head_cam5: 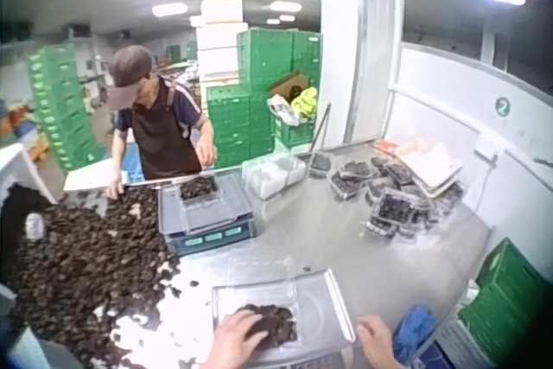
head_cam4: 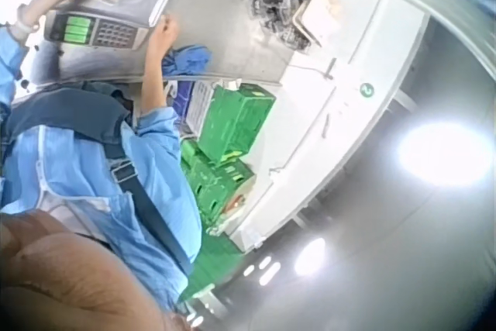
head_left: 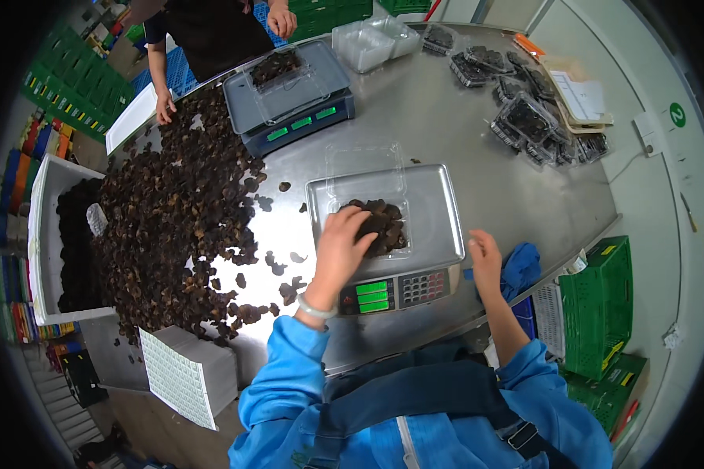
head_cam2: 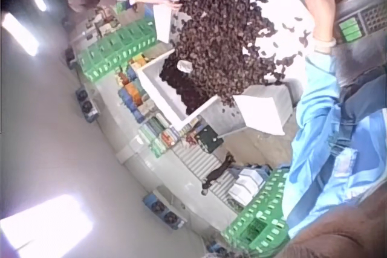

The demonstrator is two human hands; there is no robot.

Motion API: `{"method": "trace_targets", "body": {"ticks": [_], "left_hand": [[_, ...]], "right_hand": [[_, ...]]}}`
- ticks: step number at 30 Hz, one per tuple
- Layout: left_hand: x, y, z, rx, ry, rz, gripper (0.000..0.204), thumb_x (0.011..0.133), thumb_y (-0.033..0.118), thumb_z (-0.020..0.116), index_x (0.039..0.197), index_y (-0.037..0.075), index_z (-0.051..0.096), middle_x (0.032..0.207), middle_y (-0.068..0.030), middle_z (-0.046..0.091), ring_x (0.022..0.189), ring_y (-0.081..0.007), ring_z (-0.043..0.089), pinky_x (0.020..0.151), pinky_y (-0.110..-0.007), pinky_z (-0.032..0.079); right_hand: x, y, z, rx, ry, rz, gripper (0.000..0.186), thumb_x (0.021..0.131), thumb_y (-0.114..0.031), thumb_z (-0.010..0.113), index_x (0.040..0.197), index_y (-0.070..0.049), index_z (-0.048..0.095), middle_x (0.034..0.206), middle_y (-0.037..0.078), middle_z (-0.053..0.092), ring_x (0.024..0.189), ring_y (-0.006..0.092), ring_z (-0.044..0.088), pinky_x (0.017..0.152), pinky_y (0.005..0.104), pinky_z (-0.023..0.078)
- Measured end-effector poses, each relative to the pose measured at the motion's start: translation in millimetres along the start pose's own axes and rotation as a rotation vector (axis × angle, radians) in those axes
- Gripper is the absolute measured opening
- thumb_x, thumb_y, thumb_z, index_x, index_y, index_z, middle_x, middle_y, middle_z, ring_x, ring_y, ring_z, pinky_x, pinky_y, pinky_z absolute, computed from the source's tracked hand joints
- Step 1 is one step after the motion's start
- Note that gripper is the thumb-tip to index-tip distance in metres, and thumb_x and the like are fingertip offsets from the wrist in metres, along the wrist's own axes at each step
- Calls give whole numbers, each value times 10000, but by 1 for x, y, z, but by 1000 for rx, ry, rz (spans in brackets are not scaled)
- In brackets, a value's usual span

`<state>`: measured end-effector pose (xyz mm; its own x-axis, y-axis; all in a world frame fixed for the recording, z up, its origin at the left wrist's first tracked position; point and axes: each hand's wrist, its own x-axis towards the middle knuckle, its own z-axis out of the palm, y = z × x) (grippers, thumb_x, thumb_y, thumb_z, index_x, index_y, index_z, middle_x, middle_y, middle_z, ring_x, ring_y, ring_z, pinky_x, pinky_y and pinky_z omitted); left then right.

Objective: Sorting and weighing dark mushrooms or truffles into plastic containers on a scale.

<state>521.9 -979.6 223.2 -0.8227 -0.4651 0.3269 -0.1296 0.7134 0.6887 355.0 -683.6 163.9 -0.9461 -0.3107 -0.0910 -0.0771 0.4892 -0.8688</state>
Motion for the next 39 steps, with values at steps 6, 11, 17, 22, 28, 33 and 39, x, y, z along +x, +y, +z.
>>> {"method": "trace_targets", "body": {"ticks": [6, 11, 17, 22, 28, 33, 39], "left_hand": [[35, -85, -22, -200, 201, -518, 304, 952, 226, 706, 1155, 0, 694, 1120, -113, 687, 873, -178, 670, 761, -295, 540], [66, -98, 8, -1091, 89, -864, 538, 1043, 381, 577, 1408, -4, 484, 1111, -106, 678, 1057, -197, 630, 957, -355, 500], [11, -78, -26, -703, -11, -356, 423, 952, 246, 671, 1320, 53, 597, 1178, -67, 654, 1090, -247, 589, 1015, -400, 454], [-52, -37, -20, -377, -63, -758, 525, 874, 142, 796, 1312, 9, 541, 1062, -109, 651, 886, -181, 680, 747, -313, 567], [-78, -57, -6, -1039, -46, -937, 282, 956, 100, 713, 1166, 9, 548, 844, -48, 663, 738, -149, 688, 659, -289, 578], [-81, -48, 20, -897, 60, -792, 180, 963, -3, 605, 1113, 42, 514, 821, -29, 600, 638, -116, 581, 591, -257, 461], [-140, -6, -52, -613, 65, -588, 572, 960, 166, 711, 1460, 51, 457, 1342, -99, 573, 1027, -147, 623, 923, -318, 528]], "right_hand": [[-34, -89, 40, -324, -264, -697, 327, 897, -55, 657, 1223, -28, 649, 1287, 143, 632, 1171, 331, 599, 994, 438, 499], [-22, -128, 111, -499, -521, -933, 482, 918, -248, 681, 1355, -65, 590, 1411, 133, 563, 1333, 315, 499, 1134, 473, 387], [-25, -77, 43, -183, -363, -643, 363, 940, -216, 648, 1246, -22, 637, 1069, 129, 702, 1000, 287, 689, 880, 424, 558], [-12, -83, 56, 365, -496, 398, 285, 1038, -241, 570, 1204, -9, 575, 995, 123, 668, 837, 197, 694, 722, 313, 599], [-8, -49, 84, 633, -614, 380, 376, 1007, -119, 599, 1330, -24, 429, 1006, 168, 646, 868, 266, 699, 760, 344, 590], [3, -38, 79, 635, -720, 399, 263, 970, -22, 562, 1210, -35, 458, 1006, 199, 654, 888, 301, 692, 800, 392, 566], [-5, -30, 14, 729, -521, 255, 270, 927, 4, 608, 1171, -52, 506, 1013, 120, 641, 935, 260, 678, 864, 443, 580]]}}
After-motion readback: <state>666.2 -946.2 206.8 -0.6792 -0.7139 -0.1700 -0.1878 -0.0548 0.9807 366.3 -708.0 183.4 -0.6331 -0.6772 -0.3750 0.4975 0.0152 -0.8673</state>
